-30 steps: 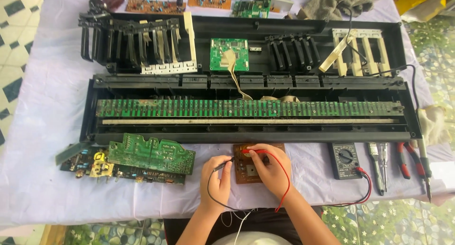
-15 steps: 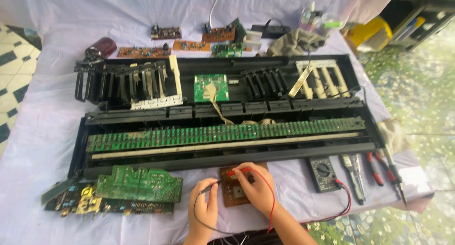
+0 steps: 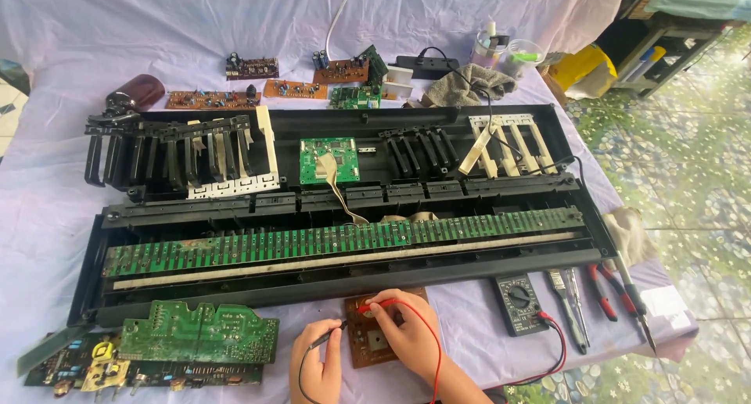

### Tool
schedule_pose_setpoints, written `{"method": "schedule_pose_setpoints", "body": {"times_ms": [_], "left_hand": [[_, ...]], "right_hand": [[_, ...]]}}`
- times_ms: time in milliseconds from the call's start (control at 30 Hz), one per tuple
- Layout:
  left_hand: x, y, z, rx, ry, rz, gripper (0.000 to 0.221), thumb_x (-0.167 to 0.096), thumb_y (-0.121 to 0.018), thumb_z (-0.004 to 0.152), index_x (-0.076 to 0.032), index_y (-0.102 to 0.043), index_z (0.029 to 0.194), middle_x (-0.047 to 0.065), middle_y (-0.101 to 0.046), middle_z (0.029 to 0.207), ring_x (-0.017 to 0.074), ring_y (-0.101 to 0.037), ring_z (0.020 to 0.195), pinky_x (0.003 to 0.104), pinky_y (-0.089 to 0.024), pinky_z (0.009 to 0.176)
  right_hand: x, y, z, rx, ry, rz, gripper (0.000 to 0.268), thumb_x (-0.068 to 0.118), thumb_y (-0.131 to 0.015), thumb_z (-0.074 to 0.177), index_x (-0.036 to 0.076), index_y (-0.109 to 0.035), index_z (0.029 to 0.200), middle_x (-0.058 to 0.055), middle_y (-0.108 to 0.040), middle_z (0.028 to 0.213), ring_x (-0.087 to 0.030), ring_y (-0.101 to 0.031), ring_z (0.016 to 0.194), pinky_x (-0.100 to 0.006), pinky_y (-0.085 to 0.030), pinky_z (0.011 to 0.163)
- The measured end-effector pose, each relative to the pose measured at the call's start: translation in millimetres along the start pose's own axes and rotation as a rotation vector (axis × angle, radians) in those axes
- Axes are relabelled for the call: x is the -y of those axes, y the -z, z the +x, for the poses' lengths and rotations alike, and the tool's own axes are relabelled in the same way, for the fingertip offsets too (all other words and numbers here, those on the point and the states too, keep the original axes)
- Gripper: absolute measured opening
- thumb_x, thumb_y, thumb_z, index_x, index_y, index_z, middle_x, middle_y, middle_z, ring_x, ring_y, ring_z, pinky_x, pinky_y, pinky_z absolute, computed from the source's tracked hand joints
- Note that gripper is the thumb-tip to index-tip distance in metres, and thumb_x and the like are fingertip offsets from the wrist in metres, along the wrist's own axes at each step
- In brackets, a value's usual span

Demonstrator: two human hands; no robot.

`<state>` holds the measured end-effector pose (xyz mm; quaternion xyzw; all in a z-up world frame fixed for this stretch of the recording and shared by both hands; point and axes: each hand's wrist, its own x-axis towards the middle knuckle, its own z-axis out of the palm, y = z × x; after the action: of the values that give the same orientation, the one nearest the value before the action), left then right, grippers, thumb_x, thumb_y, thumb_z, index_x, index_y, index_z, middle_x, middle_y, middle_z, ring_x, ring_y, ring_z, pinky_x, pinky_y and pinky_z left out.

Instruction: Testing electrical components on a power board from a disassembled keyboard using a digital multimeter.

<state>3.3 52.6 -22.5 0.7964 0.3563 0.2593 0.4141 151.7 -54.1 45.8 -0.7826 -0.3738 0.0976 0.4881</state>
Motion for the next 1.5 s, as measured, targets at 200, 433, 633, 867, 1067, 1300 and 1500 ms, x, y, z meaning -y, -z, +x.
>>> {"method": "schedule_pose_setpoints", "body": {"times_ms": [200, 433, 633, 867, 1067, 1300, 1500], "left_hand": [[-3, -1, 1, 0.034, 0.157, -0.001, 0.031, -0.040, -0.052, 0.096, -0.023, -0.078, 0.100, -0.009, -0.082, 0.101, 0.0156, -0.074, 0.099, 0.031, -0.053, 0.090], [9, -9, 0, 0.024, 0.158, 0.001, 0.040, -0.044, -0.049, 0.097, -0.019, -0.079, 0.097, -0.004, -0.081, 0.098, 0.0178, -0.076, 0.094, 0.032, -0.055, 0.084], [15, -11, 0, -0.031, 0.054, -0.020, 0.028, -0.037, -0.055, 0.094, -0.022, -0.079, 0.095, -0.006, -0.081, 0.096, 0.0158, -0.076, 0.089, 0.032, -0.055, 0.081], [-12, 26, 27, 0.293, 0.055, -0.108, 0.026, -0.034, -0.055, 0.098, -0.020, -0.077, 0.098, -0.005, -0.074, 0.102, 0.0139, -0.073, 0.098, 0.030, -0.050, 0.090], [-7, 27, 29, 0.260, -0.139, -0.168, 0.030, -0.032, -0.050, 0.102, -0.011, -0.071, 0.104, 0.003, -0.070, 0.101, 0.0195, -0.070, 0.097, 0.031, -0.052, 0.086], [-27, 36, 29, 0.257, -0.088, -0.160, 0.025, -0.025, -0.049, 0.101, -0.010, -0.069, 0.104, 0.004, -0.071, 0.102, 0.0211, -0.069, 0.100, 0.033, -0.052, 0.089], [-47, 28, 37, 0.228, 0.232, -0.176, 0.028, -0.030, -0.048, 0.098, -0.016, -0.072, 0.102, -0.002, -0.072, 0.102, 0.0135, -0.067, 0.098, 0.030, -0.051, 0.089]], "right_hand": [[-5, -2, -1, -0.023, 0.024, -0.083, 0.017, 0.029, -0.065, 0.095, 0.020, -0.078, 0.088, 0.011, -0.083, 0.087, -0.011, -0.075, 0.075, -0.026, -0.055, 0.069], [-8, -4, -5, -0.053, 0.042, -0.087, 0.013, 0.026, -0.067, 0.094, 0.021, -0.077, 0.090, 0.011, -0.083, 0.089, -0.011, -0.077, 0.080, -0.028, -0.054, 0.079], [-5, 1, -1, -0.020, 0.103, -0.082, 0.013, 0.025, -0.066, 0.094, 0.020, -0.076, 0.089, 0.009, -0.080, 0.085, -0.011, -0.069, 0.064, -0.029, -0.053, 0.072], [10, 36, 30, 0.454, 0.145, -0.020, 0.010, 0.019, -0.064, 0.097, 0.016, -0.072, 0.103, 0.003, -0.080, 0.100, -0.016, -0.077, 0.084, -0.028, -0.057, 0.071], [22, 54, 87, 0.905, 0.457, -0.046, 0.010, 0.012, -0.064, 0.098, 0.009, -0.071, 0.105, -0.004, -0.077, 0.101, -0.024, -0.074, 0.082, -0.035, -0.056, 0.068], [9, 36, 93, 0.872, 0.391, -0.070, 0.005, 0.020, -0.067, 0.096, 0.016, -0.067, 0.099, 0.004, -0.080, 0.081, -0.016, -0.075, 0.067, -0.029, -0.057, 0.060], [-5, 32, 86, 0.715, 0.416, 0.044, 0.009, 0.018, -0.065, 0.096, 0.015, -0.060, 0.103, 0.004, -0.081, 0.077, -0.015, -0.074, 0.062, -0.027, -0.050, 0.047]]}}
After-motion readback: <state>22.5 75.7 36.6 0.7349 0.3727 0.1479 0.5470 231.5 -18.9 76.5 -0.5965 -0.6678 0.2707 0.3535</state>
